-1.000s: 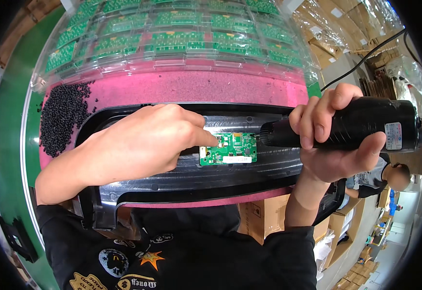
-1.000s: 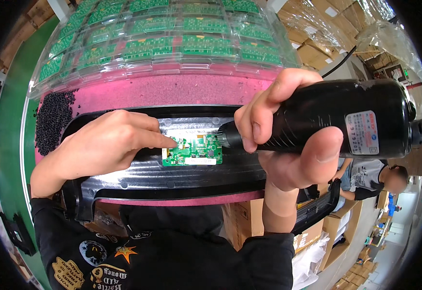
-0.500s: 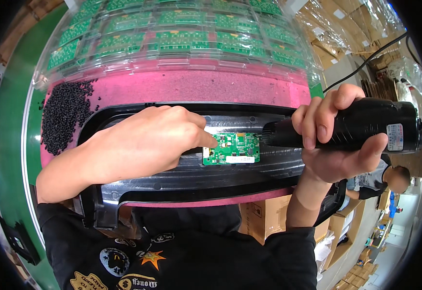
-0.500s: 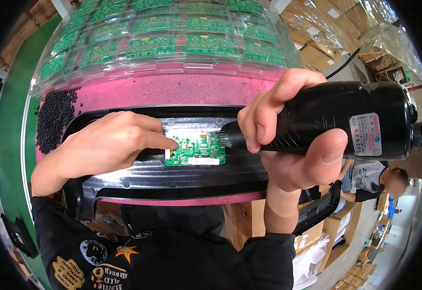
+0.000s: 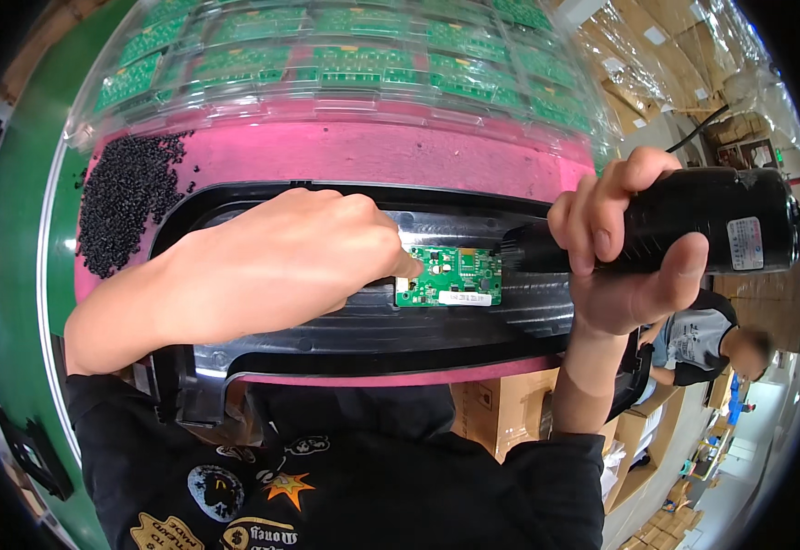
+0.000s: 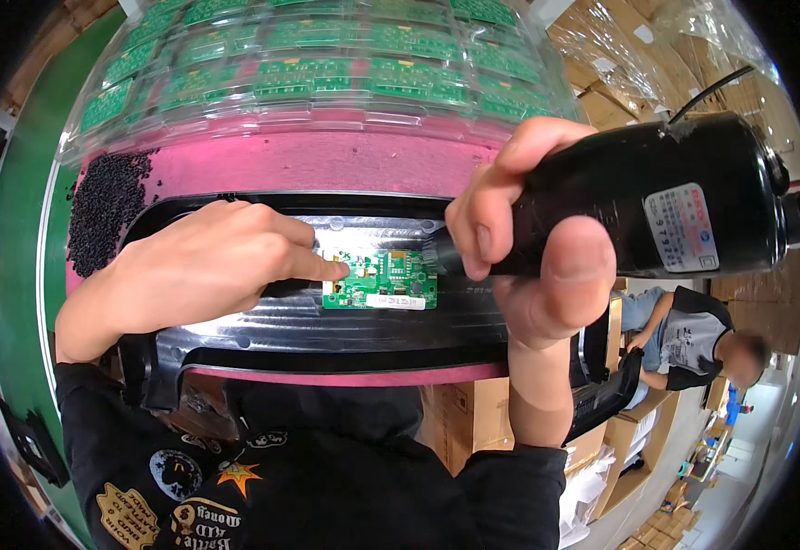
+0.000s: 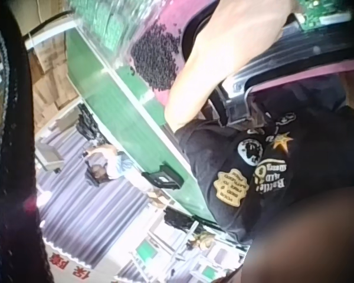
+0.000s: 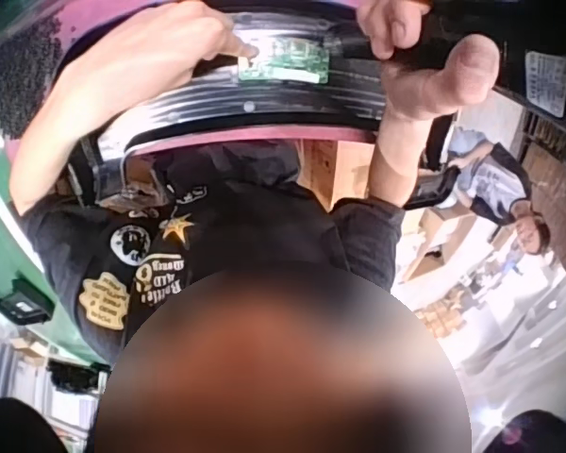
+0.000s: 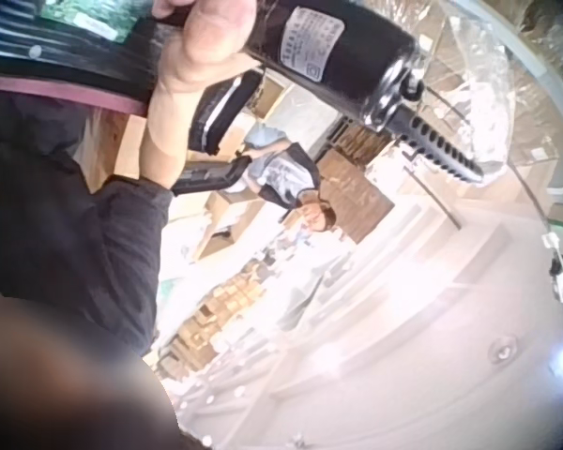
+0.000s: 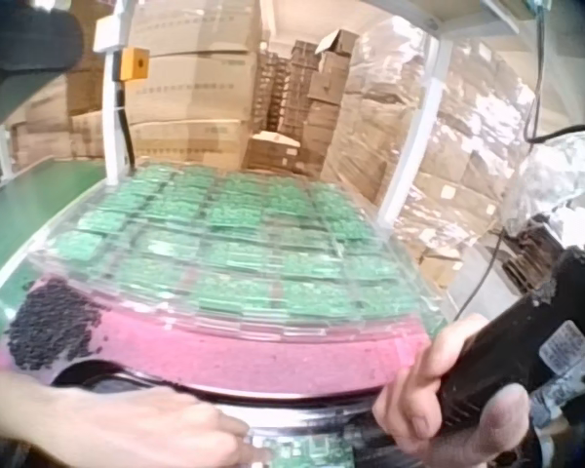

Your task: The recorder is assembling electronic components by placing a PCB into a plastic housing and securing it with an electric screwdriver.

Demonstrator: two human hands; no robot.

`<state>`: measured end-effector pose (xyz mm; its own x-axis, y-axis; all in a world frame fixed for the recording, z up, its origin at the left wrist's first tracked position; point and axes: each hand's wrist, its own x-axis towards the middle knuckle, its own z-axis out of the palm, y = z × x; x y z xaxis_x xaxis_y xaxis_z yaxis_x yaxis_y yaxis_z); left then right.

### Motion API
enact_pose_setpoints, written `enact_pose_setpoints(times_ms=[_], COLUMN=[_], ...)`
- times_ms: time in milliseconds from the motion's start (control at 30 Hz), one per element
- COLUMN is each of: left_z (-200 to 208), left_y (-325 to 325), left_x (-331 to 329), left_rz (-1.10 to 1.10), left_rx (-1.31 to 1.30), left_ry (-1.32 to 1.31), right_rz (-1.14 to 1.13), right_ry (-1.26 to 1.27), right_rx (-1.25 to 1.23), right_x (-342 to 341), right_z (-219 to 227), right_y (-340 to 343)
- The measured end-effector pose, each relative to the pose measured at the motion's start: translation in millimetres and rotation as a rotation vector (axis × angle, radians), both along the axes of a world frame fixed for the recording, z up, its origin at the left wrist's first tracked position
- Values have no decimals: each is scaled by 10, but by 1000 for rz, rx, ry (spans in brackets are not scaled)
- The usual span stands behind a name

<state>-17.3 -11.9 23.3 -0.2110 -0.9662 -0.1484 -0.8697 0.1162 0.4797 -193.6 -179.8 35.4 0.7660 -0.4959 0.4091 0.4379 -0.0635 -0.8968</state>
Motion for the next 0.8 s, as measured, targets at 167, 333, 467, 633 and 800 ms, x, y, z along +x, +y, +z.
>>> enact_pose_setpoints(times_ms=[167, 333, 467, 633, 800], left_z=[-21, -43, -38, -93, -81], left_y=[30, 43, 8, -18, -65], left_x=[10, -7, 34, 19, 20], left_rz=[19, 27, 53, 72, 60], left_rx=[21, -120, -212, -421, -487], left_ry=[20, 92, 103, 399, 533], right_rz=[-11, 211, 119, 117, 13], right_ry=[-74, -212, -108, -396, -498], right_rx=[15, 167, 147, 159, 152], right_x=[-52, -15, 21, -33, -109], right_z=[100, 101, -3, 217, 387], right_y=[117, 352, 457, 456, 517])
